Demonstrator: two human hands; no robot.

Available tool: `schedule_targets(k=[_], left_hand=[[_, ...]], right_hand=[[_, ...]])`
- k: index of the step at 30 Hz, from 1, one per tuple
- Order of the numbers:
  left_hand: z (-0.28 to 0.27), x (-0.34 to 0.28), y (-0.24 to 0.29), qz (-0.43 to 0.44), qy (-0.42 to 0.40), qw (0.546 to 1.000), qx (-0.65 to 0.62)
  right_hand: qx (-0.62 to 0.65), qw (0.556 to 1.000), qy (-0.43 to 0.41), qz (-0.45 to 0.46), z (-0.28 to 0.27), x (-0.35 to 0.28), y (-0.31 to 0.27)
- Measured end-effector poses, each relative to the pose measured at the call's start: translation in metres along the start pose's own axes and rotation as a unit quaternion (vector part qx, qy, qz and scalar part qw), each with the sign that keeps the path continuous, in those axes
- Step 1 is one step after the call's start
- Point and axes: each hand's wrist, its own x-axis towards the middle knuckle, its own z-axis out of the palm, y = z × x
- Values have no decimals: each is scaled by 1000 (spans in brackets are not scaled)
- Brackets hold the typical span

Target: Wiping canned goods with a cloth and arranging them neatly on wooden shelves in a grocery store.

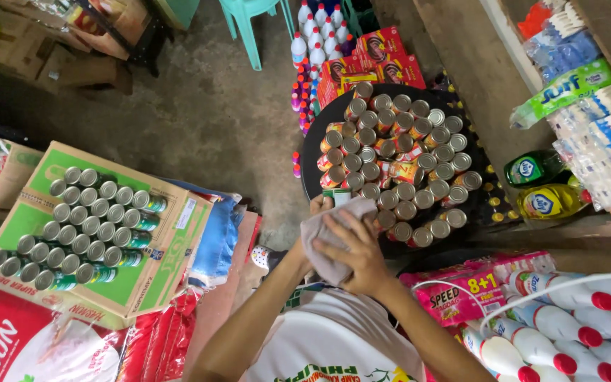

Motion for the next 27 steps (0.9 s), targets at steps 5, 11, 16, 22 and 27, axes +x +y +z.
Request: schedule_targets(k=[5,11,16,22,27], left_hand=[[10,-5,-3,87,236,942,223],[35,-6,2,94,278,950,107],[-43,-23,-21,126,191,965,131],[-9,-27,-26,124,270,946,128],[-5,-39,-15,140,300,942,47]], right_hand=[[361,848,178,344,29,-13,55],[183,969,116,122,16,-6,12],[15,999,31,-8,12,-15,-2],[359,857,137,342,50,-26,49],[354,887,45,294,25,3,-9]])
